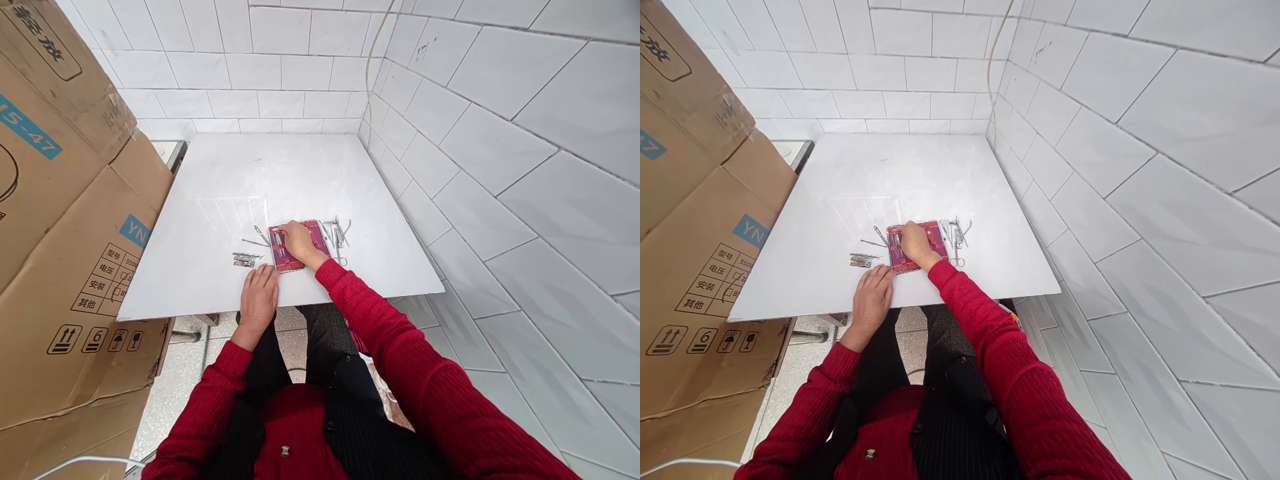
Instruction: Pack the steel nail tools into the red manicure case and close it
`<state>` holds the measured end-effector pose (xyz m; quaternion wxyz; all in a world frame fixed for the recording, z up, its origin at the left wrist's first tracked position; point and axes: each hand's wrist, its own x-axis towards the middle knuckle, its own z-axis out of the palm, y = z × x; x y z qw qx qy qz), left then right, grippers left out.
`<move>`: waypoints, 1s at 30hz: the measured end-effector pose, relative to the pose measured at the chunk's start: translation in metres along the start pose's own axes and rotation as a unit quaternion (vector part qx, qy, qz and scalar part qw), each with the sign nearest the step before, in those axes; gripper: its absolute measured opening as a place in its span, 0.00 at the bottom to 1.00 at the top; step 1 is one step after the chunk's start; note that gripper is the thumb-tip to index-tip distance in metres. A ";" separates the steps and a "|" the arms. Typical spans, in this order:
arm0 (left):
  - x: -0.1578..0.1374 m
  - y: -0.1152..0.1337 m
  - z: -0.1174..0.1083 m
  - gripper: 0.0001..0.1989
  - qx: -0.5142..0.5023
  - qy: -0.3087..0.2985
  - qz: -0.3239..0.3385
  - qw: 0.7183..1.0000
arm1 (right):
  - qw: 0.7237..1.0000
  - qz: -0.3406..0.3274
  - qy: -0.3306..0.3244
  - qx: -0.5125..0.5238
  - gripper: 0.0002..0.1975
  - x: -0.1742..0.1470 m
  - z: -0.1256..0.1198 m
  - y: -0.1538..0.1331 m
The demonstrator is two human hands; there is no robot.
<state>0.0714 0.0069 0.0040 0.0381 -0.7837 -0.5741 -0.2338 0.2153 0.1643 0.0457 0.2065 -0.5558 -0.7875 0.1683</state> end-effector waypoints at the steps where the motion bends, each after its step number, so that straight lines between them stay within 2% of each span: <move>1: 0.000 0.000 0.000 0.20 -0.002 -0.001 -0.001 1.000 | 1.000 -0.005 0.009 0.015 0.20 -0.001 0.000 0.002; 5: 0.000 0.000 0.000 0.20 -0.010 -0.004 -0.002 1.000 | 0.994 -0.048 0.044 0.083 0.19 -0.016 0.000 0.012; 9: -0.001 0.000 0.001 0.20 -0.008 -0.004 -0.002 1.000 | 0.989 -0.084 0.061 0.103 0.16 -0.043 0.002 0.021; 14: -0.002 0.001 0.001 0.20 -0.012 -0.004 -0.006 1.000 | 0.990 -0.091 0.059 0.093 0.14 -0.061 0.007 0.026; 30: -0.003 0.003 0.000 0.20 -0.009 0.000 -0.007 1.000 | 0.991 -0.113 0.075 -0.002 0.16 -0.075 0.015 0.017</move>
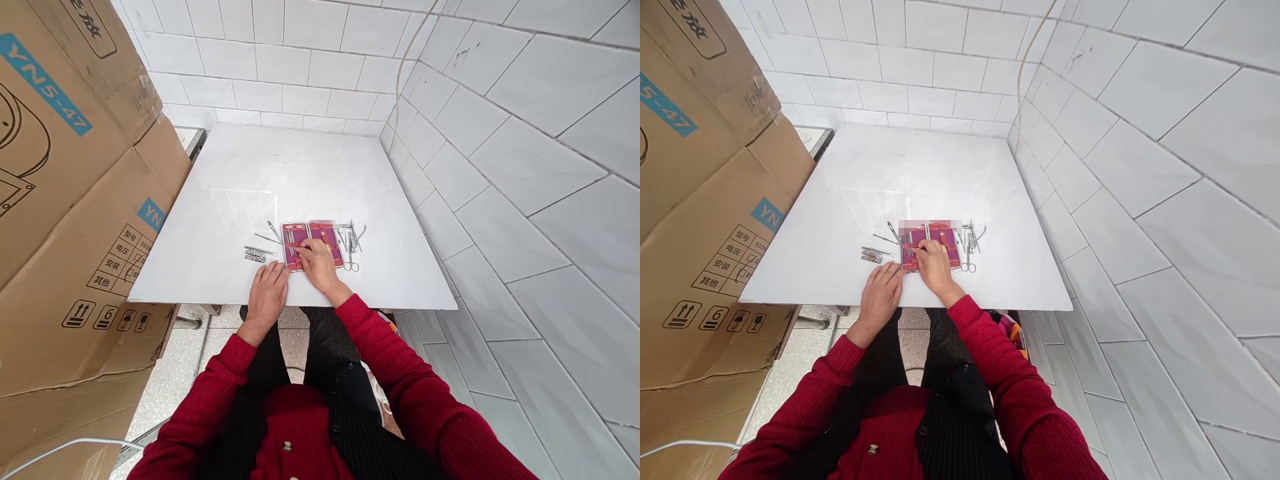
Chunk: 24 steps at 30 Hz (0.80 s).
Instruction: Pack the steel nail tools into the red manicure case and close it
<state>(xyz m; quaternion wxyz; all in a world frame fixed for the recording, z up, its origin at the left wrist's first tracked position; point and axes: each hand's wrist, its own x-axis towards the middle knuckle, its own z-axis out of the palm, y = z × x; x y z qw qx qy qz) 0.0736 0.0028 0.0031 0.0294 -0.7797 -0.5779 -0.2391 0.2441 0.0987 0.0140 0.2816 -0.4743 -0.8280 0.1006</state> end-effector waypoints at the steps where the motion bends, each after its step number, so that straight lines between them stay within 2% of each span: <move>1: 0.000 0.000 0.000 0.20 -0.002 0.001 0.001 1.000 | 1.000 -0.003 -0.001 -0.008 0.16 0.000 0.000 -0.001; 9: -0.001 -0.001 -0.001 0.19 0.003 0.007 0.010 1.000 | 0.998 -0.023 -0.018 -0.055 0.17 0.005 -0.011 -0.009; 13: -0.001 -0.001 0.000 0.19 0.011 0.012 0.012 1.000 | 0.996 -0.040 -0.052 -0.059 0.15 0.024 -0.023 -0.026; 17: -0.001 -0.002 0.000 0.19 0.014 0.014 0.014 1.000 | 0.989 -0.063 -0.119 -0.062 0.13 0.047 -0.022 -0.048; 24: -0.001 -0.002 0.001 0.19 0.008 0.014 0.016 1.000 | 0.977 -0.038 -0.169 -0.127 0.15 0.077 -0.015 -0.063</move>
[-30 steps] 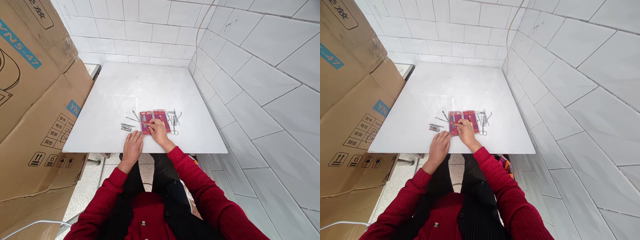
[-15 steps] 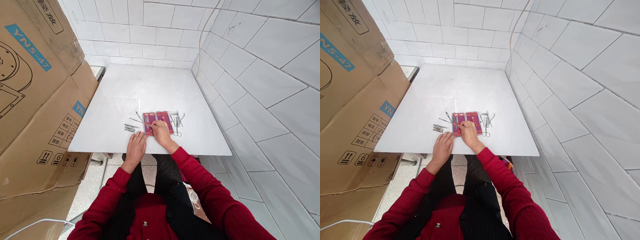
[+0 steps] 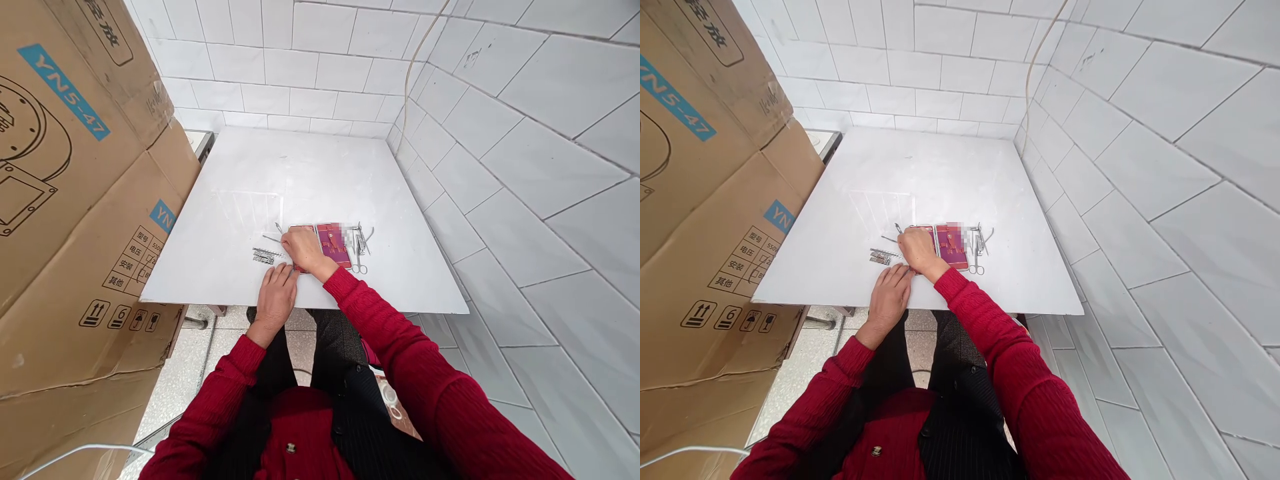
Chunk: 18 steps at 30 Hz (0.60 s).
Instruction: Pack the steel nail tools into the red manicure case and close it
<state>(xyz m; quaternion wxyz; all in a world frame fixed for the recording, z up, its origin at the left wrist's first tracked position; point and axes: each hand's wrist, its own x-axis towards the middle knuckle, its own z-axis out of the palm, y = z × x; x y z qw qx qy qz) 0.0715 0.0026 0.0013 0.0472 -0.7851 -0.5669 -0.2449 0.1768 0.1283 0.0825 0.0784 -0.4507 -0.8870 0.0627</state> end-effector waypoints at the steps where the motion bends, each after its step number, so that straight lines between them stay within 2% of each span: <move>1: 0.000 0.000 0.000 0.19 0.001 0.001 0.000 1.000 | 1.000 0.000 -0.004 -0.006 0.15 0.002 -0.001 -0.001; 9: 0.000 0.000 0.003 0.18 0.001 0.010 0.003 1.000 | 0.997 -0.049 -0.058 -0.016 0.11 0.000 0.005 -0.010; 13: 0.000 0.000 0.002 0.16 -0.001 0.013 0.000 1.000 | 0.994 -0.064 -0.071 -0.060 0.13 -0.001 0.002 -0.015; 18: 0.001 0.000 0.001 0.14 -0.010 0.018 0.006 1.000 | 0.979 -0.134 -0.083 -0.126 0.14 0.002 -0.003 -0.027</move>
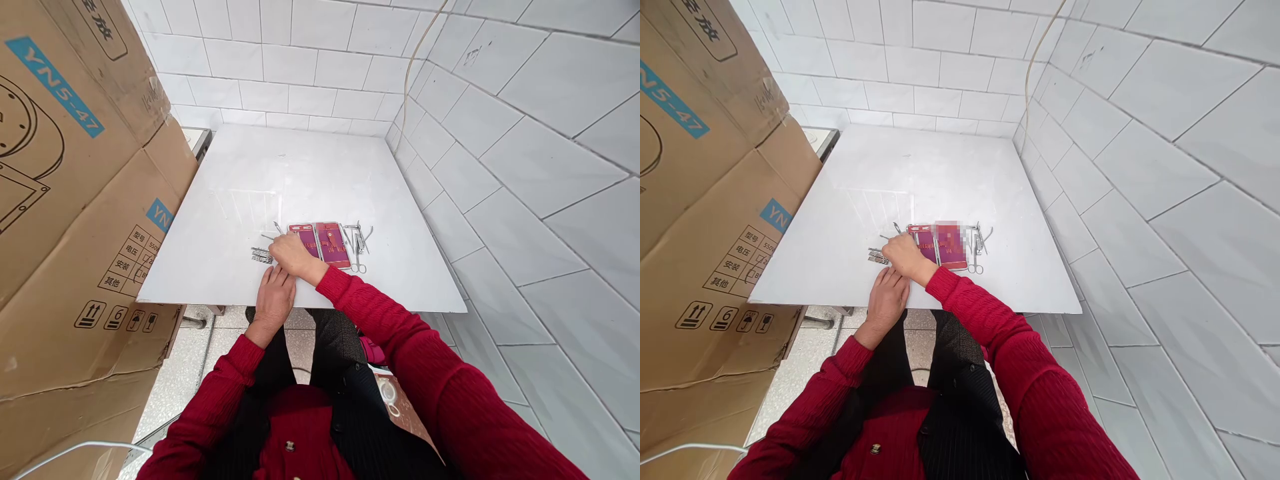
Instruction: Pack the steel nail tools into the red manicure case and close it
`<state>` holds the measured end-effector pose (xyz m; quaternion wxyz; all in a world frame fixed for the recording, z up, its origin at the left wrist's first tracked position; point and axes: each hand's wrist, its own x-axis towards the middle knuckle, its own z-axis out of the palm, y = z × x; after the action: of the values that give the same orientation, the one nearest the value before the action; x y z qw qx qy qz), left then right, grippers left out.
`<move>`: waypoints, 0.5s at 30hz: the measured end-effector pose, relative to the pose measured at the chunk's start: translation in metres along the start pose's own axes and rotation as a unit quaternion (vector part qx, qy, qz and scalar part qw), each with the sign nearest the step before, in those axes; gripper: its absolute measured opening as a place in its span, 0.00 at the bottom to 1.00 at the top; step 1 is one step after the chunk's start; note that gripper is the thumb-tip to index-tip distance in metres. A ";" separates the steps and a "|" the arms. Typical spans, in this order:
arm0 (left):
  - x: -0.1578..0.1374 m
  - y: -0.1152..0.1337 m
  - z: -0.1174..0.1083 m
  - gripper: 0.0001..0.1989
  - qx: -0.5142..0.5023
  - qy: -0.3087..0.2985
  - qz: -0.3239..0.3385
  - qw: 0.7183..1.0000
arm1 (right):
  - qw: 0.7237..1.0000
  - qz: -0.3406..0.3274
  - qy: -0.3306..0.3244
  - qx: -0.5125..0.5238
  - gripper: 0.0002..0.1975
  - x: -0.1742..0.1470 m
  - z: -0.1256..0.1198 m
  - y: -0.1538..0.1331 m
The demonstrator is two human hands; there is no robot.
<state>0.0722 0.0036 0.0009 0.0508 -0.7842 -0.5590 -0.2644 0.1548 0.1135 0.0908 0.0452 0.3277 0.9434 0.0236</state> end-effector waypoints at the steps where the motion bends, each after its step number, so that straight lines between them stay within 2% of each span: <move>1: 0.000 0.000 0.000 0.14 0.000 0.001 -0.001 1.000 | 1.000 -0.008 -0.001 -0.011 0.13 0.001 -0.001 -0.002; 4: 0.000 -0.001 0.001 0.13 0.005 -0.001 -0.006 1.000 | 1.000 -0.015 -0.008 -0.024 0.13 0.005 0.000 -0.004; 8: 0.000 -0.001 0.000 0.17 0.010 -0.014 -0.008 1.000 | 1.000 0.008 0.002 0.016 0.12 0.009 0.007 0.003; 12: 0.000 0.000 -0.001 0.20 0.009 -0.019 -0.007 1.000 | 0.994 0.067 0.025 0.081 0.12 0.008 0.014 0.014; 15: 0.000 -0.001 0.000 0.21 0.002 -0.020 -0.011 1.000 | 0.977 0.126 0.056 0.165 0.12 0.004 0.020 0.022</move>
<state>0.0716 0.0036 0.0011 0.0387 -0.7831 -0.5691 -0.2479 0.1669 0.1336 0.0724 -0.0657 0.4452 0.8863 -0.1088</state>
